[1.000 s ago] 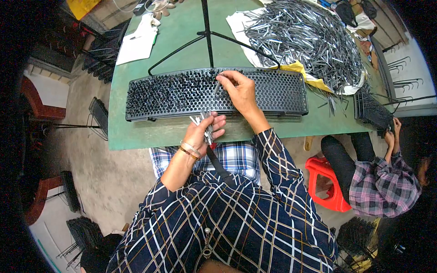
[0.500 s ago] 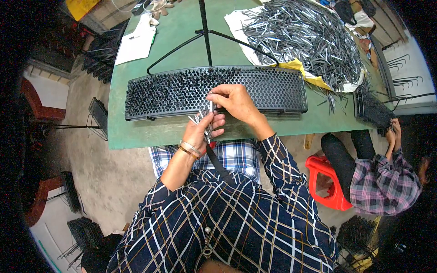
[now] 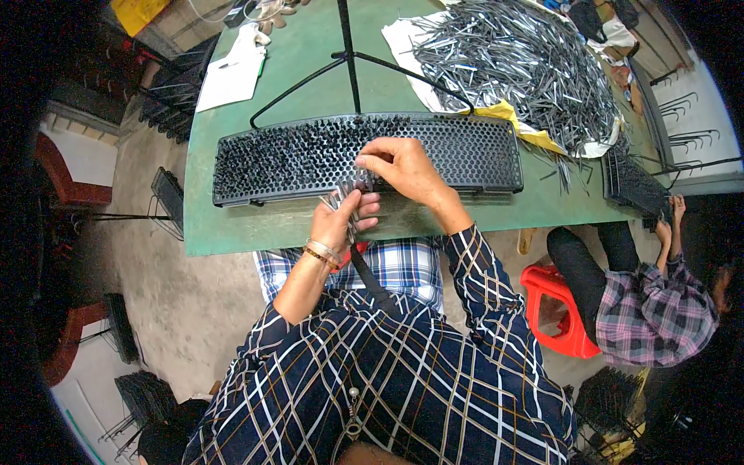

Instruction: Manual assembly of metal components by inserting small pins into a mesh grid.

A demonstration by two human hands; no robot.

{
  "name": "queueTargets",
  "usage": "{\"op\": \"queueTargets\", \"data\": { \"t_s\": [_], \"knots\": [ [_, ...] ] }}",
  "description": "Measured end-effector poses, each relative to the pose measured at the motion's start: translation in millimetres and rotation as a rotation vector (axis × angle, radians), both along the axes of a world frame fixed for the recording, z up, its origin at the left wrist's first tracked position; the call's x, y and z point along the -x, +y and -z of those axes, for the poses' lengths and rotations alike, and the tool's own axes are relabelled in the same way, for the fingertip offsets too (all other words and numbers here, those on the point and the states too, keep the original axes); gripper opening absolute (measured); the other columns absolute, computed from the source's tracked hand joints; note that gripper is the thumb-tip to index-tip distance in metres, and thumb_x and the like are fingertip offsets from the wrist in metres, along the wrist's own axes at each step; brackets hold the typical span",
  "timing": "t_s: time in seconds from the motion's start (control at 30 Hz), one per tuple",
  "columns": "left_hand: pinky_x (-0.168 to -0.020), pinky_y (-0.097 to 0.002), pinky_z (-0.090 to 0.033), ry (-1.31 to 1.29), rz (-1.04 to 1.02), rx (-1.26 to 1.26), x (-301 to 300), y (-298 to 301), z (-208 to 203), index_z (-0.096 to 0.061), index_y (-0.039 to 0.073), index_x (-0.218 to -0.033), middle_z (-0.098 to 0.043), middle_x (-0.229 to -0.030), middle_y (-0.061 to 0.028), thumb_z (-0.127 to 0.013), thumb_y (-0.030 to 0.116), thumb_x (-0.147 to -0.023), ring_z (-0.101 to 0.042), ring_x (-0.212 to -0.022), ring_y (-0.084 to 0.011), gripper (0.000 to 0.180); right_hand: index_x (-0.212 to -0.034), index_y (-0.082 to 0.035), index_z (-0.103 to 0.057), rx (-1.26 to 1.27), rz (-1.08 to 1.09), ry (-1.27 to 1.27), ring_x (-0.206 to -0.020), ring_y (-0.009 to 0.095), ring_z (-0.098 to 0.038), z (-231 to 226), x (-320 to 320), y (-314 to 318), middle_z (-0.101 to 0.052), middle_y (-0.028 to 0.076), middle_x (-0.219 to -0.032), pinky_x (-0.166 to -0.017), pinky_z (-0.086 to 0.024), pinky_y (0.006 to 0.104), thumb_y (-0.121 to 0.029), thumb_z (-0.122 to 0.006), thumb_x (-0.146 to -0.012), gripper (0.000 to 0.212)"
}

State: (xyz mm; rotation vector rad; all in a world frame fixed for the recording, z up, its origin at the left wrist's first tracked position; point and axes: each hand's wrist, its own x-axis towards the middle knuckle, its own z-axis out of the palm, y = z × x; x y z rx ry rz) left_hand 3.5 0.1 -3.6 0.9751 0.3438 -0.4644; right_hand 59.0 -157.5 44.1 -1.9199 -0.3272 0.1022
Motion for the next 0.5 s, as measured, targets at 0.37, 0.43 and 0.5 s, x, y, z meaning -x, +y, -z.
{"op": "queueTargets", "data": {
  "t_s": [0.37, 0.43, 0.5],
  "knots": [
    [-0.065, -0.0273, -0.056, 0.108, 0.148, 0.112, 2, -1, -1, -0.054, 0.001, -0.109, -0.064, -0.1, -0.0147, -0.053, 0.018, -0.092, -0.065, -0.083, -0.0174, 0.024, -0.089, 0.0, -0.065, 0.147, 0.171, -0.444, -0.069, 0.014, -0.059, 21, -24, 7, -0.064, 0.007, -0.082, -0.061, -0.045, 0.025, -0.01, -0.063, -0.083, 0.012],
    [-0.065, -0.0273, -0.056, 0.119, 0.147, 0.117, 3, 1, 0, -0.053, 0.001, -0.11, -0.064, -0.1, -0.0147, -0.052, 0.017, -0.092, -0.065, -0.082, -0.0174, 0.024, -0.088, 0.0, -0.065, 0.132, 0.19, -0.44, -0.068, 0.015, -0.059, 23, -24, 9, -0.063, 0.008, -0.081, -0.06, -0.046, 0.0259, -0.01, -0.063, -0.083, 0.012],
    [-0.065, -0.0275, -0.056, 0.122, 0.143, 0.123, 3, 1, 1, -0.053, 0.0, -0.11, -0.064, -0.099, -0.015, -0.052, 0.017, -0.092, -0.065, -0.082, -0.0176, 0.024, -0.088, 0.0, -0.065, 0.119, 0.241, -0.413, -0.067, 0.015, -0.059, 24, -22, 9, -0.063, 0.008, -0.08, -0.06, -0.046, 0.0261, -0.01, -0.064, -0.082, 0.012]
  ]
}}
